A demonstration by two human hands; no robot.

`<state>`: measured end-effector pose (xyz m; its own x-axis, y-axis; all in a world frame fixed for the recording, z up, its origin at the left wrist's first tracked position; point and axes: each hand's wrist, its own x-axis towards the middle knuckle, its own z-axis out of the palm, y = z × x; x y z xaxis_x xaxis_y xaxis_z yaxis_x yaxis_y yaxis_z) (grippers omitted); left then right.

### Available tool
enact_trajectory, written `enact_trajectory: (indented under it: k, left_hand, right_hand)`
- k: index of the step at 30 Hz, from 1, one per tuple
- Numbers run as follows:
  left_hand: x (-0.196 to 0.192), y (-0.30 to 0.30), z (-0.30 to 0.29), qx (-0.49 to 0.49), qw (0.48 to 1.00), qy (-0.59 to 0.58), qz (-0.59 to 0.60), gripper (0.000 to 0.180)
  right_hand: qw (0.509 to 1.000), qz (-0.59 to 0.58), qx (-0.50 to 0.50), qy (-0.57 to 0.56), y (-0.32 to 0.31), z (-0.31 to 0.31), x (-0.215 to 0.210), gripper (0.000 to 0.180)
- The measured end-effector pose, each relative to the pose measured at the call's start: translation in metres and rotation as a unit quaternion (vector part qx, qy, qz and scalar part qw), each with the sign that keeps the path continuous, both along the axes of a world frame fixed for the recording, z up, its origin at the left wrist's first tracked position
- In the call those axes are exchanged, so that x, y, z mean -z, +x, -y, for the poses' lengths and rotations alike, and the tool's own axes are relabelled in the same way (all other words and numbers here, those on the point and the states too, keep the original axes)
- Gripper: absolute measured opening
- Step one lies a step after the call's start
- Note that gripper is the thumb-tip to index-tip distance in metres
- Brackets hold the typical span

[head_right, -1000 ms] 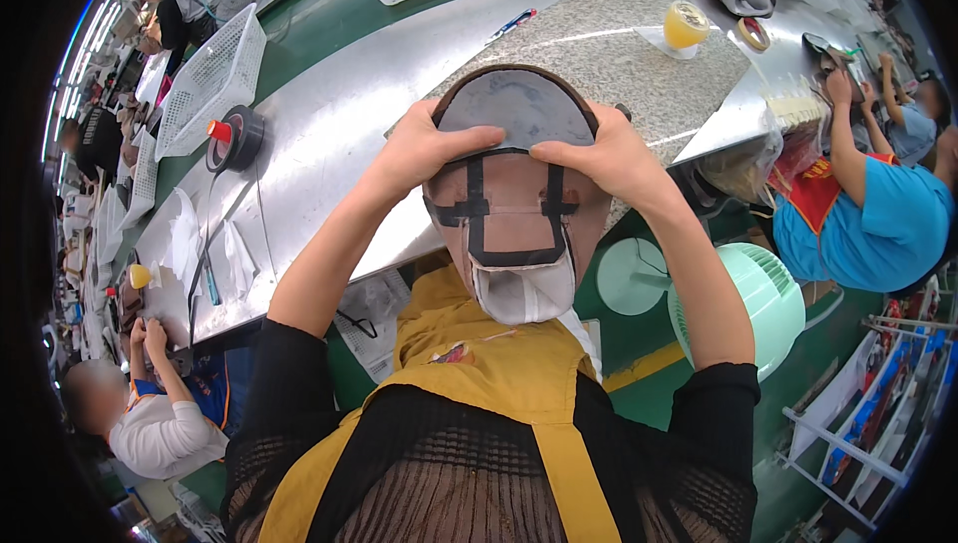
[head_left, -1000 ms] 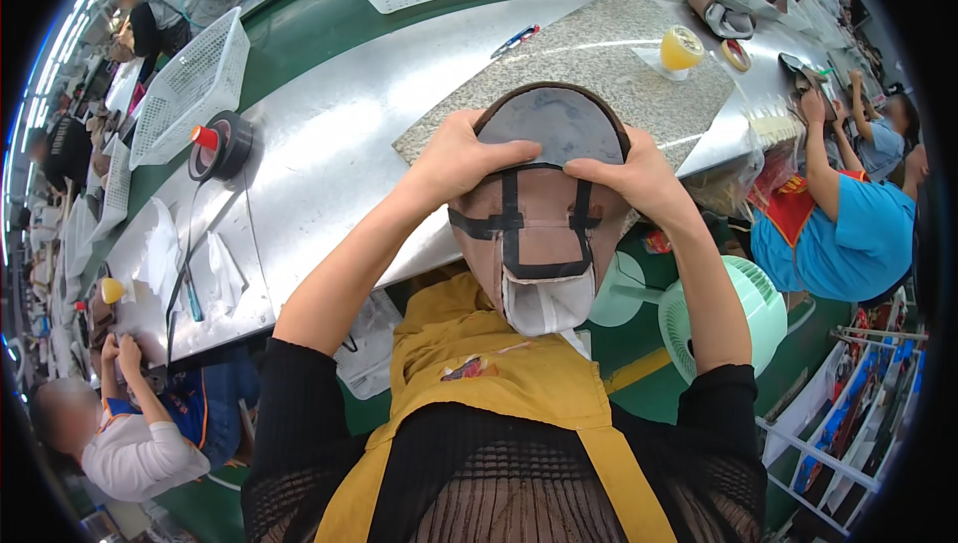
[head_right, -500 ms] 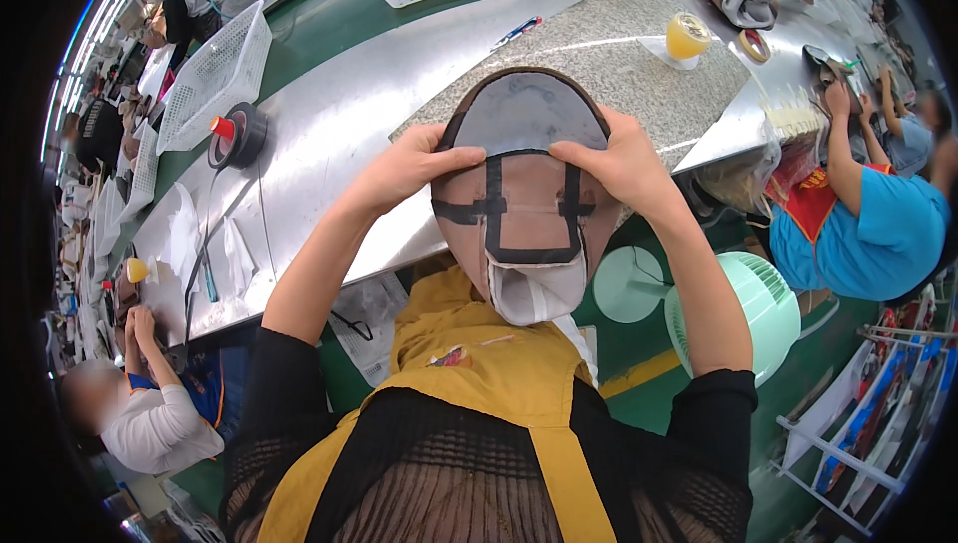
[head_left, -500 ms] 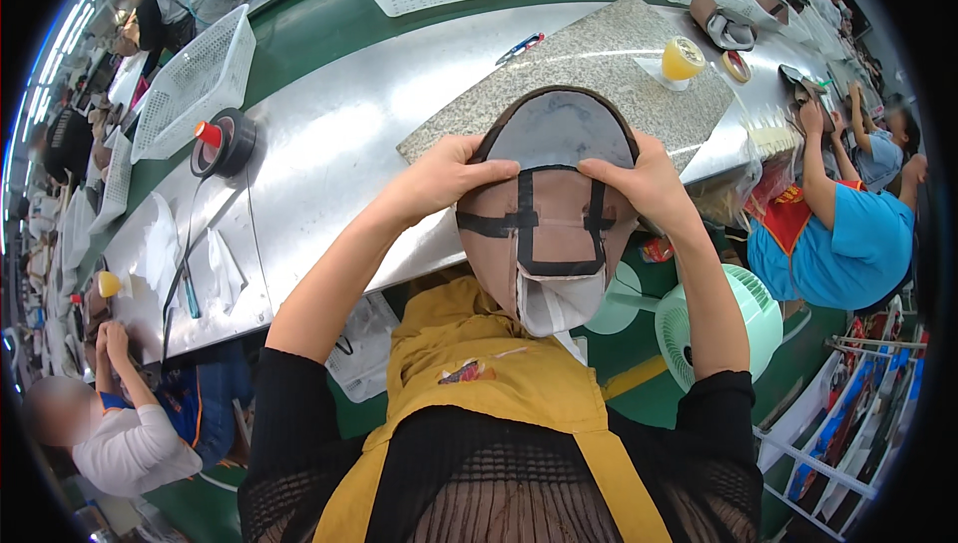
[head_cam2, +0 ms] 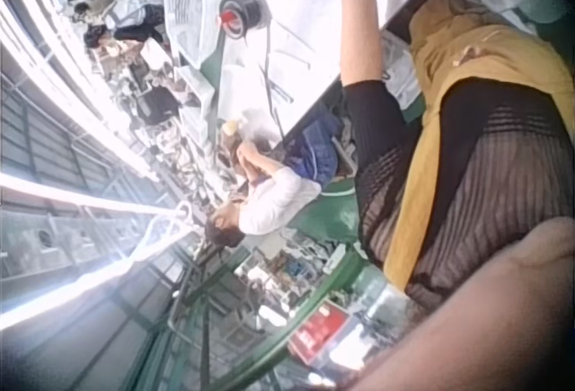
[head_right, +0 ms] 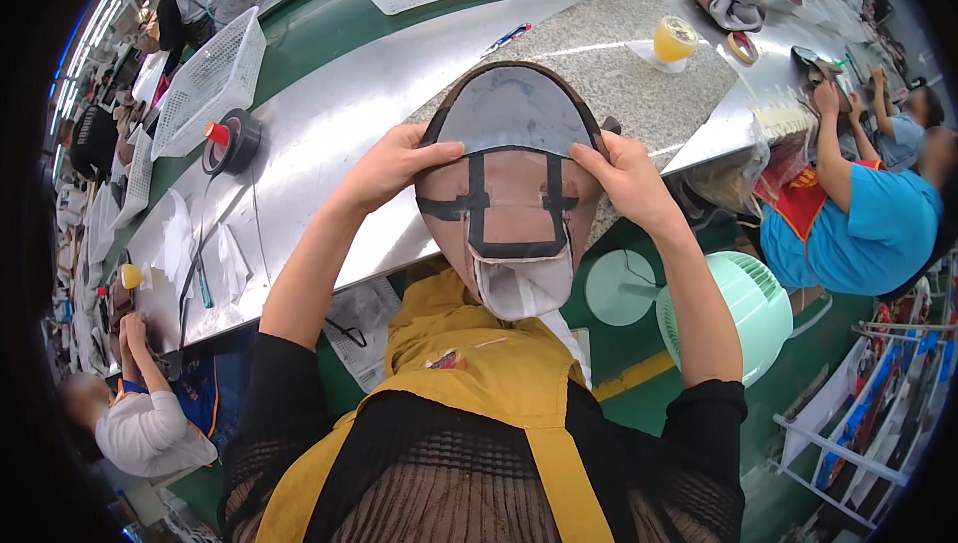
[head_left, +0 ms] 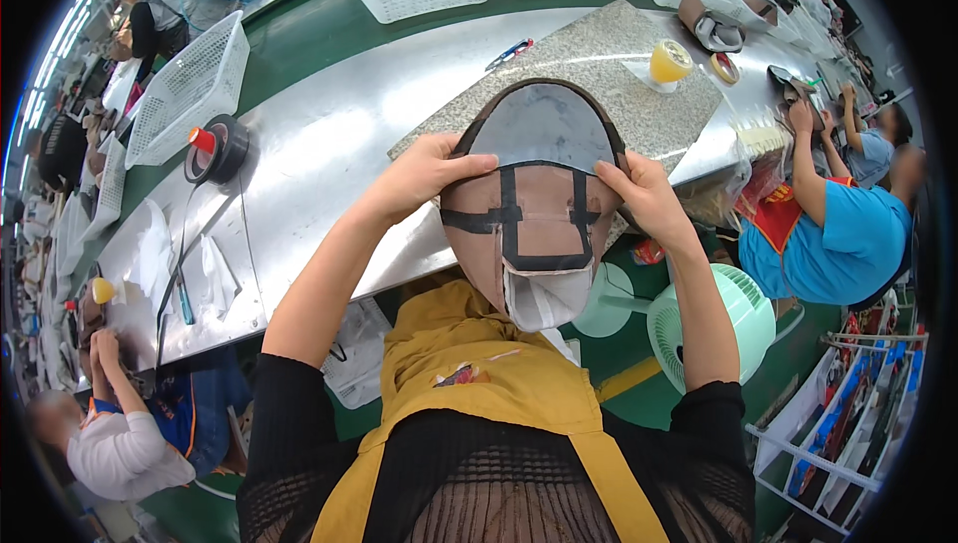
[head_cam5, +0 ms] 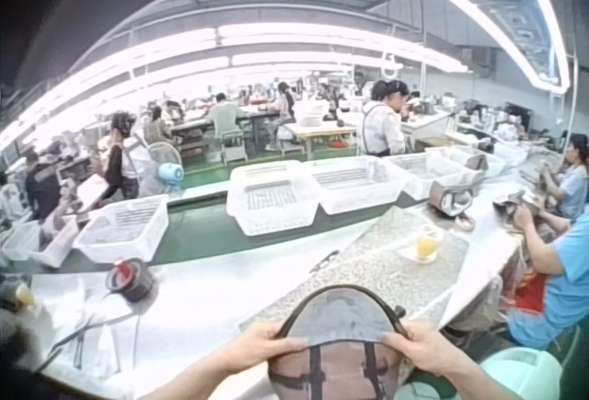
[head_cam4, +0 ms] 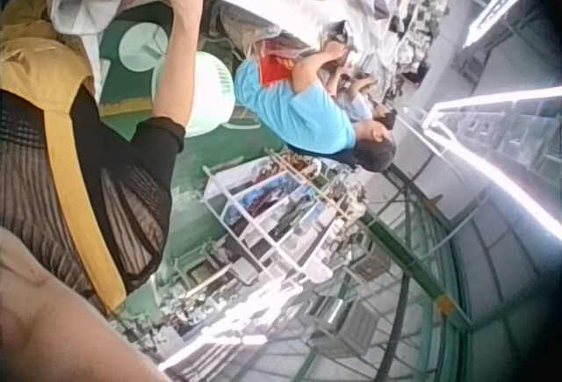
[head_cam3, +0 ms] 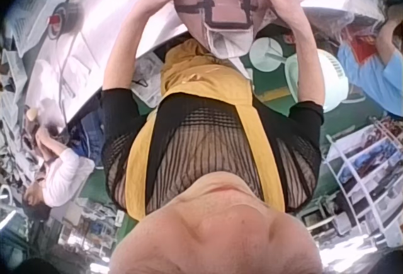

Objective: The person assembles a slip-on shoe by applying glue to the sole and upper, then using a hammer to secure the components together. They repeatedly press and tap the shoe parts to ensure adhesion, handling the shoe multiple times throughout the process.

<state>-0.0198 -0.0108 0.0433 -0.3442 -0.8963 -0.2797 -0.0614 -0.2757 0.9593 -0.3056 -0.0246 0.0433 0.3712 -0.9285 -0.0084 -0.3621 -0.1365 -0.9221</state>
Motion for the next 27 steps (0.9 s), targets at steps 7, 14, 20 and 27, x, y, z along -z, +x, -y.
enact_trajectory:
  k: [7,14,20,27]
  left_hand:
    - [0.000,0.010,-0.011,0.050,0.992,0.068,-0.098,0.035]
    - [-0.007,0.005,-0.023,-0.015,0.995,0.044,-0.092,0.035]
    - [-0.008,0.008,-0.027,0.008,0.999,-0.005,-0.037,0.035]
    - [-0.033,0.018,-0.025,0.084,0.989,0.020,-0.119,0.060]
  right_hand:
    - [1.000,0.011,-0.011,0.006,0.000,-0.001,0.007,0.025]
    - [0.999,0.035,-0.009,0.025,0.003,-0.008,0.003,0.024]
    - [0.993,0.072,-0.023,0.093,0.006,-0.014,-0.021,0.025]
    - [0.994,0.106,-0.027,0.010,0.028,-0.027,-0.021,0.021]
